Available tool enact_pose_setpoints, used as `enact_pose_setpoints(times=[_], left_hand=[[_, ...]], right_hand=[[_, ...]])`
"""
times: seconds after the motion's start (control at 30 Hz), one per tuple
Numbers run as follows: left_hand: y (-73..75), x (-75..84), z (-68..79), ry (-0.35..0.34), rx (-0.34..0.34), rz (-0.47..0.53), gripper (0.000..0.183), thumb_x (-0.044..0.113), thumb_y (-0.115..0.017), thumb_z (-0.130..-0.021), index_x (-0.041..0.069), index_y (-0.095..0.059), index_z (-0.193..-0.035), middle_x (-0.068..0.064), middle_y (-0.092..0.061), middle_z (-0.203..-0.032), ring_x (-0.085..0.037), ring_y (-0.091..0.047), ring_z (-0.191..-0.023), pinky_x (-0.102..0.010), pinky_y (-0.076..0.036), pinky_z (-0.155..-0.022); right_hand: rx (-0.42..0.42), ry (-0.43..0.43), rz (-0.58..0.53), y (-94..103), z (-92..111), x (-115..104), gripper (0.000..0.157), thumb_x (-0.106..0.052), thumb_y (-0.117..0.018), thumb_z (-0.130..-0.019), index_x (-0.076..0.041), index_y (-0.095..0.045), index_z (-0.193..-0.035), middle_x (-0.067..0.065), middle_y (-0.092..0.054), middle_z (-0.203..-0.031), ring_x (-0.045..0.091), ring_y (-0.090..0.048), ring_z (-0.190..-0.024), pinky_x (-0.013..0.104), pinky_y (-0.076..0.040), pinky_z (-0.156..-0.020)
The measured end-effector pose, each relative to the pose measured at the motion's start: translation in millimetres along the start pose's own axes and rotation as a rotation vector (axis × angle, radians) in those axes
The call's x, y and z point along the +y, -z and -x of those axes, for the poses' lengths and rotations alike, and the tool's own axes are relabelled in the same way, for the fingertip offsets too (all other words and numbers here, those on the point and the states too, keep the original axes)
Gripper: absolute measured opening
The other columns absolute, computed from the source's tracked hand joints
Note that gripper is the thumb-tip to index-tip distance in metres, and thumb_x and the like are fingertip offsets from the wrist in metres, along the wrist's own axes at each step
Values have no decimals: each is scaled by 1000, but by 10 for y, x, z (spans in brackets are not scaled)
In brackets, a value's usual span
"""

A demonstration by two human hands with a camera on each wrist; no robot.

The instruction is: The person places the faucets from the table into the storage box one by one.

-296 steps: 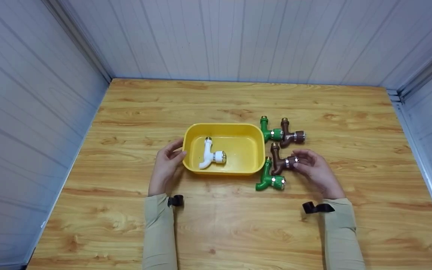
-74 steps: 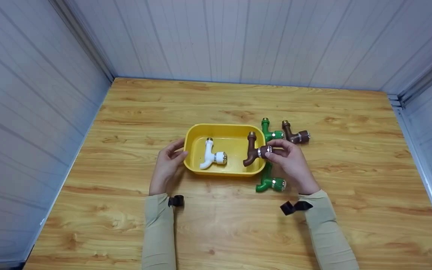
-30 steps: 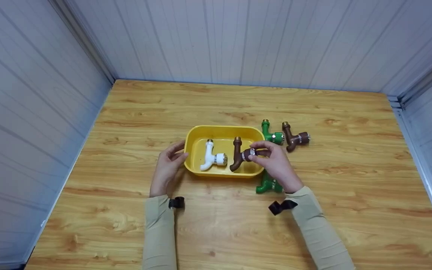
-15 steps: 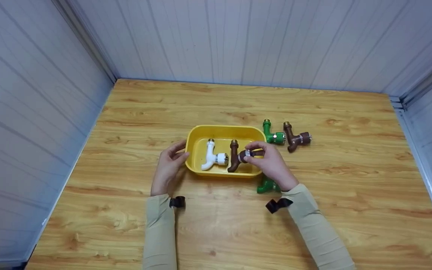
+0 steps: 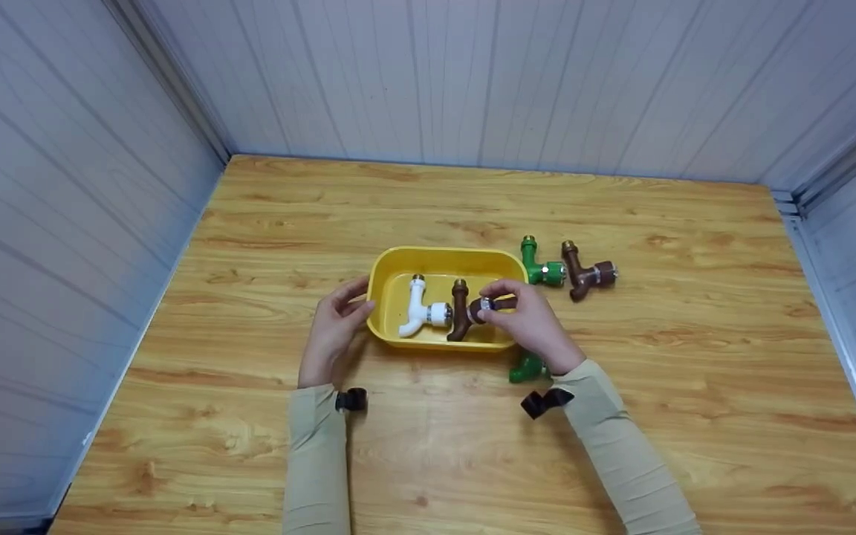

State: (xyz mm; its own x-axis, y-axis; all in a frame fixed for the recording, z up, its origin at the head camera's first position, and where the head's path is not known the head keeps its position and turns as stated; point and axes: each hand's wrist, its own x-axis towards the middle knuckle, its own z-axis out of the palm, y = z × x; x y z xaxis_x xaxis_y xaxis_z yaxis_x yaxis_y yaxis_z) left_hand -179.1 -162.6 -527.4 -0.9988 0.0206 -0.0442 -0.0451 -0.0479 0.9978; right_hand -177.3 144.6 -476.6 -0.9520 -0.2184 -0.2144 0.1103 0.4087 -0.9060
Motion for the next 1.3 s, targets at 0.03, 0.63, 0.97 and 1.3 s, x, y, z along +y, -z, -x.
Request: enact_pose_setpoints(times=[0.03,0.63,0.97,1.3], left_hand=[[0,-1,-1,1,2,2,44,-7,-61,-89,-7,-52,-132,-26,-53,-129,-44,-54,-111,-35,-52,-86],[6,-19,16,-16,-2,7,43,-7,-62,-89,-5,-53,-131,-26,-53,-129,-44,-54,-110,-26,-52,-83],[-1,-8,3,-16,10,0,43,-7,-63,-88,-4,-55,-130,-25,-54,-128,-42,-55,-109,-26,-51,-84],[-8,4,10,-15,9,17,43,-8,-61,-89,-6,-54,-131,-27,-53,-128,-44,-54,-110,-25,-51,-84]], right_hand=[[-2,-2,1,-2,-2,-3,29,-9,-72,-85,-7,-64,-112,7,-59,-114,29,-56,-107,38,-51,-82],[-39,-40,20,-66,-67,-8,28,-6,-69,-87,-4,-61,-114,10,-60,-112,27,-59,-101,34,-51,-78],[-56,-50,54,-103,-98,-50,33,-3,-68,-85,-2,-59,-117,11,-59,-115,25,-61,-97,32,-52,-70],[-73,-26,43,-133,-141,-36,36,-2,-64,-87,2,-55,-122,14,-56,-120,30,-58,-105,35,-53,-81]])
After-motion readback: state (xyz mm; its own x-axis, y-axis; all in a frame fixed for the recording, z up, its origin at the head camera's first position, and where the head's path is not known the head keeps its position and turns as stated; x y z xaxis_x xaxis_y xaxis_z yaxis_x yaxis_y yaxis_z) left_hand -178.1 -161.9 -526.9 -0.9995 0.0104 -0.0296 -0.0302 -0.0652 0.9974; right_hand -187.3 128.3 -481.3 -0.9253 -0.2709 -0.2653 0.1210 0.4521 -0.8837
